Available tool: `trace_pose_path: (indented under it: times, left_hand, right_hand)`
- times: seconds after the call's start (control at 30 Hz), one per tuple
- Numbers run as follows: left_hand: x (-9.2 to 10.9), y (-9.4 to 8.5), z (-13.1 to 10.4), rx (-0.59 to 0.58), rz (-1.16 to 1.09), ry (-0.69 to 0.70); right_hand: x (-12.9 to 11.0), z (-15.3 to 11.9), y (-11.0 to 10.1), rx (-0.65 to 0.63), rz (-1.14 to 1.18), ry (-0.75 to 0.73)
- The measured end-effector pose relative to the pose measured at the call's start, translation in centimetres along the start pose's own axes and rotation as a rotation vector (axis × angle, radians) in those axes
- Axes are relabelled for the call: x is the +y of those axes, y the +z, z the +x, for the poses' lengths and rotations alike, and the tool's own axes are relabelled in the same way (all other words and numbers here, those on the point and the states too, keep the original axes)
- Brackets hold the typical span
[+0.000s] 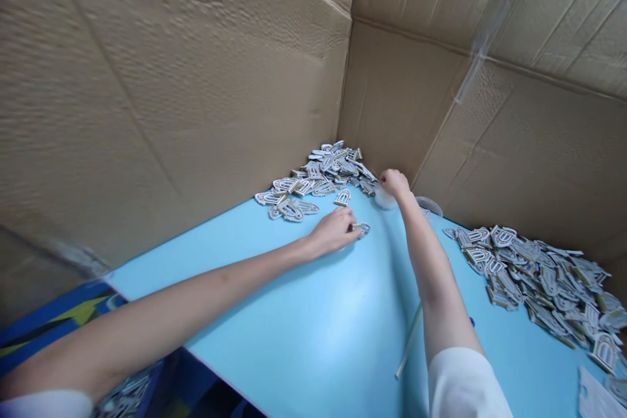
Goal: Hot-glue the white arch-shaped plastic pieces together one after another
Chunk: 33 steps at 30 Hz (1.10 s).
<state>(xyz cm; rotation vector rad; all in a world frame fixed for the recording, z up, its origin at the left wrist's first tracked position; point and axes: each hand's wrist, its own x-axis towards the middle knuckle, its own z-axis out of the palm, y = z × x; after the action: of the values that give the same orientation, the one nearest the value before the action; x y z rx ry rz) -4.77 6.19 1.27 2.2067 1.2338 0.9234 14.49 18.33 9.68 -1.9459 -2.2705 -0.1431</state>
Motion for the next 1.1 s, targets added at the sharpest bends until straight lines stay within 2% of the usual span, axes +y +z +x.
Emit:
trace_pose_path:
  times: [0.13,0.27,0.4,0.5,0.57,0.6,0.7,0.8,0.9,1.1]
  left_hand:
    - [1.3,0.5,-1.0,-0.044,0.09,0.049]
    - [1.5,-0.6,-1.1,-0.127,0.133,0.125]
    - [1.1,-1.8,-0.9,-0.347,0.058,0.297]
    - [1.3,-1.9,-1.2,-0.488,-0.051,0.361]
    - [1.7,-1.5,-1.6,-0.551,-0.112,0.362]
    - [2.0,-1.3,-1.9,-0.576,-0.131,0.366]
    - [3.1,-0.4,-2.7,-0.614,-0.12,0.379]
    - [4.2,0.4,-3.5,-0.615,-0.067,0.387]
    - [4.9,1.0,-4.2,-0.609,-0.042,0.429]
    - [4.7,1.6,-4.1,-0.593,-0.075,0.526]
  right_hand:
    - [0.1,-0.2,-0.1,0.116,0.138,0.033]
    - [0.5,-0.9,-0.8,0.273,0.331,0.065]
    - [1.4,-3.7,-1.5,0.325,0.532,0.077]
    - [2.5,-8.7,-1.1,0.271,0.654,0.094]
    - [3.1,-13.2,-0.6,0.214,0.755,0.091]
    - [3.3,-15.6,-0.3,0.171,0.877,0.059]
    - [2.9,-22.5,0.0,-0.003,1.078,0.041]
    - [1.7,-27.1,0.1,-0.055,1.034,0.039]
    - [0.5,-28.9,0.2,-0.031,0.929,-0.04]
    - [0.1,-28.8,0.9,-0.082,0.829,-0.131]
